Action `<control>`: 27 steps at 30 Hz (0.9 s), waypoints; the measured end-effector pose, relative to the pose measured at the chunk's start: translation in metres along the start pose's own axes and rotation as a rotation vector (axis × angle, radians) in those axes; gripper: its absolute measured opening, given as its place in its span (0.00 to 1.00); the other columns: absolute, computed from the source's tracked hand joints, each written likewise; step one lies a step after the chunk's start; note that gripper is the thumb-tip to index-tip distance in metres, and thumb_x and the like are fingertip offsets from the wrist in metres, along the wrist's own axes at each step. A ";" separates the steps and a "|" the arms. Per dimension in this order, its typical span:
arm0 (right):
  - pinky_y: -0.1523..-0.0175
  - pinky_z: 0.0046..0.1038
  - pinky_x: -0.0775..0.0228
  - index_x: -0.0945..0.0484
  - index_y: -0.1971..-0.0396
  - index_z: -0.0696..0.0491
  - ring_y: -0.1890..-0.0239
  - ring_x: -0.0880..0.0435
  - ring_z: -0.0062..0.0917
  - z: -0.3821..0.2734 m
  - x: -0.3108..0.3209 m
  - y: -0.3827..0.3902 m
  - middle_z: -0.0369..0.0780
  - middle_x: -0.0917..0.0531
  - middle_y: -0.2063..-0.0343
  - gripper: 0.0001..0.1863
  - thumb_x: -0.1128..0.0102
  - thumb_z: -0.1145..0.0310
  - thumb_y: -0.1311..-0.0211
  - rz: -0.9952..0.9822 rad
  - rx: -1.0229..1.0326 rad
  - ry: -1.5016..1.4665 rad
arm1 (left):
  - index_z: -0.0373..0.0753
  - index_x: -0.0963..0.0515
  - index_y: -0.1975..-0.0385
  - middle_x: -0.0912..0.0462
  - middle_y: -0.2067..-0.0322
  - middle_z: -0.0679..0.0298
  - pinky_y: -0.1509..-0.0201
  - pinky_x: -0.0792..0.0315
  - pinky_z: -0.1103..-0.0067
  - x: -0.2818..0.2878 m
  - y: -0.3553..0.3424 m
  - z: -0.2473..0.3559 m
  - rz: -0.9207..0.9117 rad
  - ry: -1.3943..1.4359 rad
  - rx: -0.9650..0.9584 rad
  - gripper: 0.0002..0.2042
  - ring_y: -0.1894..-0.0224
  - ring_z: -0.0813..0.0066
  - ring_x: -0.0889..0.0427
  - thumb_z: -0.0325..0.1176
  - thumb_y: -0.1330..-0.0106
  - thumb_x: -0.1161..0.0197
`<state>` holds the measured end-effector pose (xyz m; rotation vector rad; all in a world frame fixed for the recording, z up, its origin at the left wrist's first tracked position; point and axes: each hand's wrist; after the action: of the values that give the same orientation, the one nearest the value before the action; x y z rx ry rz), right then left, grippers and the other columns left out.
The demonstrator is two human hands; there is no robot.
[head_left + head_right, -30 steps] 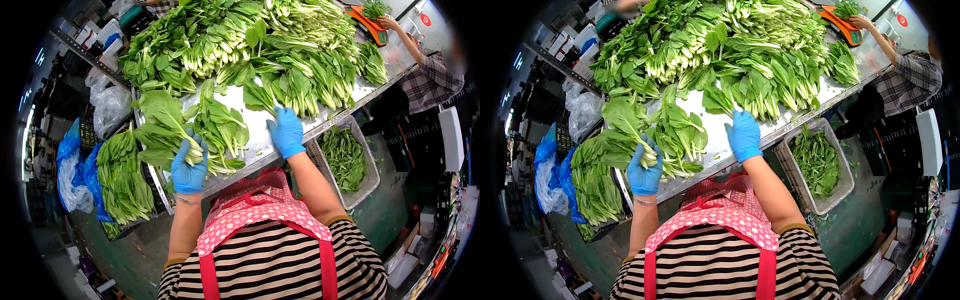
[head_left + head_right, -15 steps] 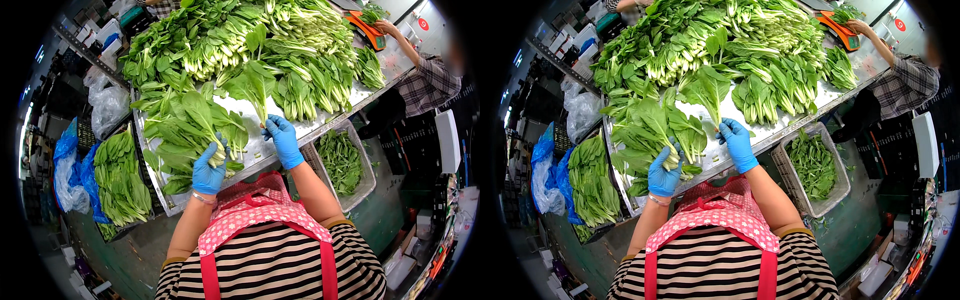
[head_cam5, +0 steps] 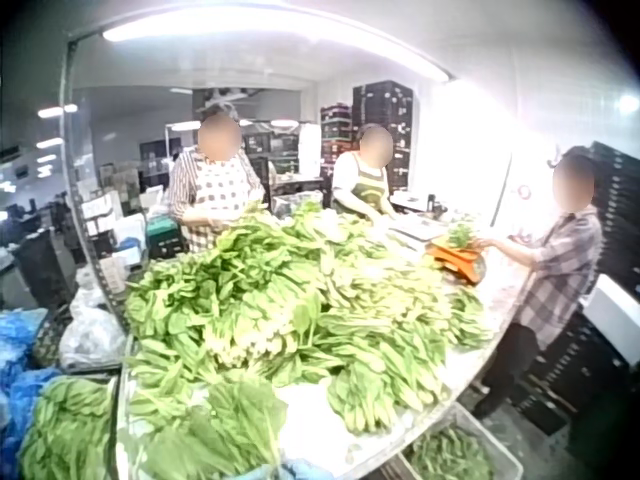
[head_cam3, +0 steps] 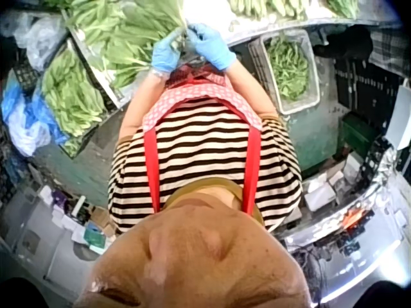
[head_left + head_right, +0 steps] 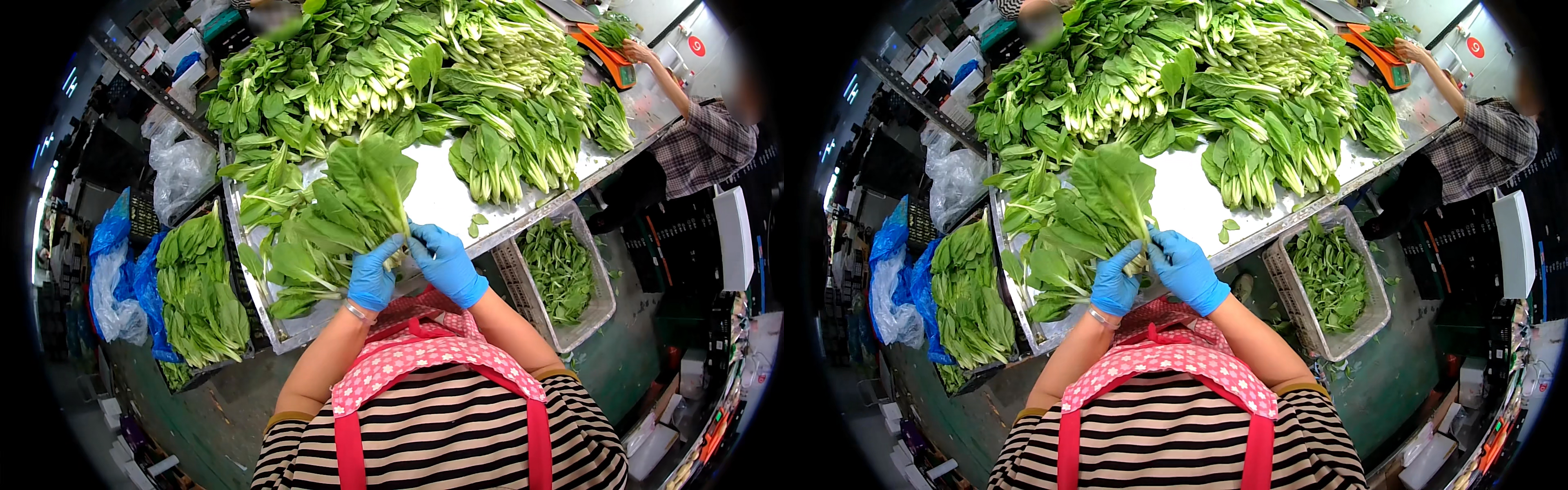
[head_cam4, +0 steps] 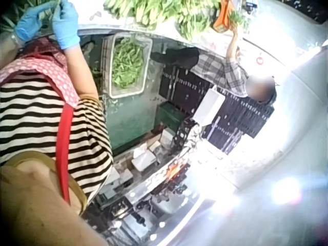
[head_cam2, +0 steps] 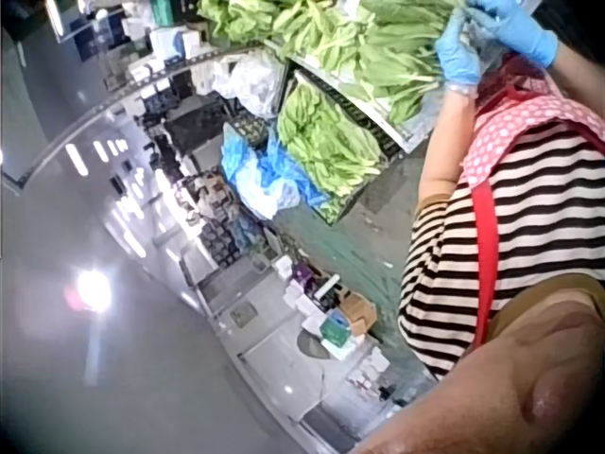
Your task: The person sorts through green leafy vegetables on a metal table, gathering them into bunches and placing the bunches into a plastic crate.
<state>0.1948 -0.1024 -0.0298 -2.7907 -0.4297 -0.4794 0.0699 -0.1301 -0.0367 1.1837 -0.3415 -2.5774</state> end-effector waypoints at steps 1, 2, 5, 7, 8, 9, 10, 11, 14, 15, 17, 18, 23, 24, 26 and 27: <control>0.71 0.26 0.32 0.27 0.63 0.56 0.76 0.24 0.31 -0.007 0.000 0.000 0.43 0.24 0.75 0.12 0.44 0.70 0.49 -0.028 0.031 0.097 | 0.36 0.28 0.60 0.23 0.64 0.65 0.59 0.30 0.82 0.002 0.000 0.000 0.001 -0.047 -0.016 0.15 0.63 0.76 0.24 0.21 0.49 0.40; 0.71 0.24 0.33 0.27 0.63 0.57 0.77 0.25 0.29 -0.008 0.000 0.000 0.43 0.24 0.76 0.12 0.44 0.71 0.49 -0.024 0.068 0.169 | 0.36 0.28 0.60 0.23 0.65 0.65 0.60 0.30 0.83 0.003 0.000 0.000 -0.002 -0.094 -0.031 0.15 0.64 0.77 0.24 0.21 0.49 0.40; 0.71 0.21 0.34 0.26 0.63 0.58 0.78 0.25 0.25 -0.011 -0.004 0.002 0.41 0.24 0.78 0.12 0.43 0.72 0.49 -0.019 0.093 0.260 | 0.34 0.27 0.61 0.22 0.65 0.65 0.63 0.30 0.83 0.005 0.002 0.003 0.035 -0.076 -0.011 0.14 0.65 0.77 0.24 0.22 0.49 0.39; 0.71 0.21 0.34 0.25 0.63 0.58 0.77 0.25 0.24 -0.011 -0.008 0.002 0.41 0.24 0.78 0.12 0.43 0.72 0.50 -0.028 -0.005 0.154 | 0.34 0.27 0.61 0.22 0.66 0.65 0.64 0.30 0.83 0.010 0.002 0.004 0.054 -0.046 0.019 0.14 0.66 0.76 0.24 0.23 0.49 0.39; 0.71 0.21 0.33 0.25 0.63 0.59 0.77 0.25 0.22 -0.012 -0.010 0.003 0.40 0.23 0.78 0.12 0.43 0.71 0.49 -0.011 -0.014 0.116 | 0.34 0.27 0.62 0.22 0.66 0.65 0.64 0.30 0.83 0.012 0.001 0.004 0.060 -0.027 0.029 0.13 0.66 0.76 0.24 0.23 0.49 0.39; 0.71 0.21 0.33 0.25 0.63 0.59 0.77 0.25 0.21 -0.013 -0.013 0.004 0.40 0.23 0.78 0.13 0.43 0.71 0.49 0.006 -0.022 0.077 | 0.34 0.27 0.62 0.22 0.66 0.65 0.64 0.30 0.83 0.013 0.001 0.005 0.068 -0.007 0.039 0.13 0.66 0.76 0.24 0.23 0.49 0.39; 0.71 0.21 0.33 0.25 0.63 0.60 0.78 0.25 0.20 -0.013 -0.016 0.004 0.39 0.23 0.79 0.13 0.43 0.70 0.48 0.021 -0.030 0.038 | 0.34 0.26 0.62 0.22 0.66 0.64 0.63 0.30 0.83 0.013 0.001 0.006 0.074 0.013 0.033 0.13 0.66 0.76 0.24 0.23 0.49 0.39; 0.72 0.20 0.34 0.25 0.64 0.61 0.78 0.25 0.19 -0.011 -0.021 0.006 0.39 0.22 0.79 0.12 0.43 0.70 0.48 0.053 -0.075 -0.080 | 0.34 0.26 0.62 0.23 0.66 0.64 0.63 0.30 0.83 0.012 0.002 0.007 0.080 0.035 0.028 0.13 0.66 0.76 0.24 0.23 0.49 0.39; 0.73 0.17 0.35 0.25 0.67 0.62 0.79 0.25 0.16 -0.009 -0.028 0.007 0.37 0.22 0.79 0.12 0.43 0.68 0.47 0.134 -0.273 -0.417 | 0.34 0.26 0.62 0.23 0.66 0.62 0.61 0.31 0.82 0.005 0.006 0.014 0.072 0.079 0.033 0.12 0.64 0.76 0.24 0.24 0.48 0.41; 0.74 0.16 0.36 0.24 0.68 0.61 0.80 0.26 0.15 -0.017 -0.025 0.005 0.37 0.22 0.79 0.11 0.43 0.68 0.47 0.153 -0.382 -0.516 | 0.33 0.26 0.61 0.23 0.65 0.62 0.60 0.31 0.82 0.003 0.007 0.015 0.063 0.089 0.040 0.12 0.64 0.75 0.25 0.24 0.47 0.42; 0.74 0.14 0.38 0.24 0.71 0.59 0.79 0.26 0.15 -0.022 -0.019 0.002 0.36 0.22 0.79 0.09 0.44 0.68 0.47 0.190 -0.463 -0.595 | 0.33 0.27 0.61 0.23 0.65 0.61 0.59 0.31 0.82 0.005 0.007 0.017 0.070 0.080 -0.035 0.12 0.63 0.74 0.25 0.24 0.47 0.42; 0.74 0.15 0.37 0.24 0.72 0.60 0.78 0.25 0.15 -0.016 -0.017 -0.001 0.36 0.23 0.78 0.09 0.45 0.69 0.46 0.254 -0.411 -0.571 | 0.33 0.27 0.61 0.23 0.64 0.60 0.58 0.31 0.82 -0.003 0.010 0.023 0.073 0.074 -0.066 0.12 0.62 0.73 0.25 0.24 0.47 0.42; 0.67 0.28 0.32 0.26 0.74 0.60 0.72 0.24 0.32 0.053 -0.006 -0.029 0.44 0.23 0.75 0.08 0.49 0.70 0.49 0.243 -0.093 0.375 | 0.31 0.29 0.60 0.24 0.62 0.57 0.56 0.29 0.78 -0.005 0.021 0.053 0.002 0.116 -0.191 0.12 0.60 0.70 0.25 0.23 0.45 0.45; 0.65 0.32 0.32 0.25 0.73 0.59 0.69 0.25 0.38 0.052 -0.006 -0.033 0.46 0.24 0.73 0.09 0.47 0.69 0.52 0.076 0.006 0.732 | 0.31 0.29 0.59 0.24 0.62 0.57 0.55 0.29 0.77 -0.007 0.021 0.052 -0.026 0.100 -0.198 0.12 0.60 0.69 0.25 0.22 0.44 0.45; 0.62 0.33 0.32 0.26 0.71 0.58 0.67 0.25 0.39 0.048 -0.031 -0.030 0.45 0.25 0.72 0.12 0.44 0.66 0.55 -0.182 0.168 0.667 | 0.31 0.30 0.58 0.24 0.61 0.57 0.55 0.29 0.77 -0.011 0.019 0.043 -0.039 0.075 -0.170 0.13 0.59 0.69 0.25 0.22 0.44 0.46; 0.61 0.34 0.33 0.27 0.69 0.58 0.67 0.26 0.39 0.033 -0.035 -0.024 0.45 0.25 0.71 0.13 0.44 0.66 0.55 -0.170 0.206 0.608 | 0.31 0.30 0.57 0.24 0.61 0.58 0.55 0.29 0.77 -0.009 0.017 0.038 -0.015 0.065 -0.143 0.13 0.59 0.69 0.25 0.23 0.44 0.46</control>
<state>0.1649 -0.0781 -0.0671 -2.2669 -0.5320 -1.1960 0.0494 -0.1389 -0.0006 1.2186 -0.1326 -2.5218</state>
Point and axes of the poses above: each hand's wrist, its own y-axis away from the middle knuckle, its own x-axis out of the back of the hand, z = x × y
